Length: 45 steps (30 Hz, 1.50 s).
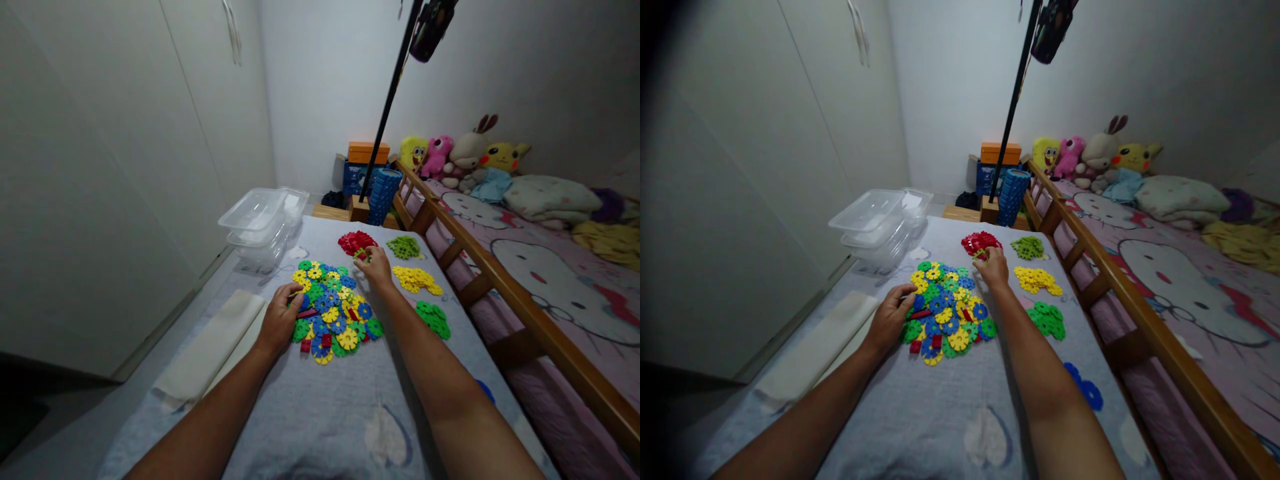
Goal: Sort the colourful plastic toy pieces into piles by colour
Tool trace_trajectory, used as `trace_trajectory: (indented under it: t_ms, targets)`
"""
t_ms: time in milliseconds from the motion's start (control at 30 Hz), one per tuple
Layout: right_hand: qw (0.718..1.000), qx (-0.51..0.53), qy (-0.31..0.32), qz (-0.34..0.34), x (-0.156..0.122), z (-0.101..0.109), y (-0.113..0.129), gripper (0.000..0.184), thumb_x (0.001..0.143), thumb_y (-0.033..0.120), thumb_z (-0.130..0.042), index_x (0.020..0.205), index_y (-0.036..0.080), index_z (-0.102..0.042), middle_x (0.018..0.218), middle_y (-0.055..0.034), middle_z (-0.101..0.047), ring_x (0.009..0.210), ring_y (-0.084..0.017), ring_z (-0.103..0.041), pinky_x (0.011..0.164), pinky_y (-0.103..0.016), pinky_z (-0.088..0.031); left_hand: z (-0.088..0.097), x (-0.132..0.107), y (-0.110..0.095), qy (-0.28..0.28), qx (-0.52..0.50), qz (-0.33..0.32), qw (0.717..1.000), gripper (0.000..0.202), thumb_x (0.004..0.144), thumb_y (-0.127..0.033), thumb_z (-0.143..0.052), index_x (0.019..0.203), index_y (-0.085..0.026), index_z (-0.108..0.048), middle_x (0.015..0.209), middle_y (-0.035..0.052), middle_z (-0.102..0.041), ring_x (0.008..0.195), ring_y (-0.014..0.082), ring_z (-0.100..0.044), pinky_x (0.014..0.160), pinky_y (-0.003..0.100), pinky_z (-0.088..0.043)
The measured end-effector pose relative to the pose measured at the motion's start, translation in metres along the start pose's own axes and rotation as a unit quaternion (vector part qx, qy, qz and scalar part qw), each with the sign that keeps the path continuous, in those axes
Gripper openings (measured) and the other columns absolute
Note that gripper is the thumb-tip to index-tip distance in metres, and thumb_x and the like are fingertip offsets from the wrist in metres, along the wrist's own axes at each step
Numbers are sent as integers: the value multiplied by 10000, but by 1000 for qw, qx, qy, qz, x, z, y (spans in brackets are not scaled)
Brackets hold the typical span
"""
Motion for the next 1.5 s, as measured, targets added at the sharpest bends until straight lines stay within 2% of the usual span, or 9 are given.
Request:
trace_trajectory:
  t_ms: [100, 267, 433, 533, 667, 900, 1033, 1200, 1500]
  targets:
    - [1000, -6, -5, -5, 18, -6, -5, 419, 753, 258, -711, 1146, 154, -612, 1179, -111, -577, 1124, -248, -566, 979, -360, -465, -1, 0, -1, 4, 3, -3, 1000, 307, 913, -447, -541, 1085, -220, -657, 1169, 73, -637, 1139, 237, -605, 1040, 403, -464]
    - [999, -49, 3, 17, 48, -14, 2, 404, 779, 184, -654, 1179, 168, -598, 1208, -100, -557, 1104, -224, -557, 967, -336, -463, -1, 0, 0, 5, 7, -8, 1000, 292, 916, -428, -546, 1093, -223, -656, 1168, 71, -637, 1141, 237, -610, 1042, 413, -471]
    - [993, -102, 13, 61, 66, -21, 18, 369, 776, 178, -655, 1143, 182, -614, 1196, -98, -576, 1102, -244, -526, 981, -371, -445, -2, 1, 4, 7, 8, -8, 1000, 293, 919, -430, -551, 1103, -226, -653, 1175, 71, -637, 1138, 236, -615, 1039, 414, -475]
    - [991, -119, -1, 68, 69, -18, 17, 344, 789, 239, -666, 1124, 173, -626, 1175, -120, -594, 1114, -278, -511, 993, -409, -433, -1, 0, 3, 6, 10, -9, 1000, 289, 916, -424, -557, 1104, -227, -652, 1178, 72, -638, 1147, 240, -613, 1049, 418, -469]
    - [993, -109, -29, 36, 72, -1, -11, 370, 788, 288, -678, 1135, 172, -623, 1157, -126, -595, 1094, -279, -538, 971, -395, -447, 0, 0, 1, 6, 13, -11, 1000, 281, 908, -416, -561, 1097, -230, -654, 1173, 71, -639, 1149, 244, -610, 1052, 422, -465]
    - [986, -90, -108, -93, 72, 58, -106, 359, 719, 258, -724, 1056, 186, -624, 1131, -115, -579, 1022, -248, -581, 925, -367, -480, 0, 0, -4, 7, 21, -11, 1000, 271, 886, -409, -577, 1075, -232, -657, 1150, 69, -650, 1137, 249, -617, 1055, 428, -462]
    - [978, -102, -117, -140, 74, 76, -144, 369, 696, 259, -745, 1034, 176, -619, 1076, -112, -599, 997, -246, -587, 910, -367, -490, -1, 0, -4, 10, 26, -11, 1000, 272, 886, -415, -581, 1076, -235, -657, 1159, 67, -645, 1134, 246, -616, 1046, 420, -466]
    - [979, -127, -99, -127, 81, 75, -159, 381, 711, 211, -702, 1082, 149, -638, 1137, -149, -618, 1013, -249, -607, 919, -354, -486, -2, -1, -3, 15, 26, -5, 1000, 290, 891, -423, -574, 1097, -234, -650, 1181, 70, -632, 1141, 244, -607, 1050, 418, -459]
    - [982, -154, -65, -82, 79, 59, -158, 375, 713, 145, -556, 1047, 144, -729, 1203, -152, -637, 1051, -276, -645, 915, -359, -496, 0, 0, -6, 9, 33, -9, 999, 276, 873, -421, -585, 1068, -241, -659, 1142, 64, -649, 1126, 247, -618, 1042, 413, -468]
Point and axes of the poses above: each hand's wrist, its own x-axis towards the middle knuckle, its own z-axis out of the back of the hand, y = z × x, the point moved 10 cm from there along x, towards the middle knuckle
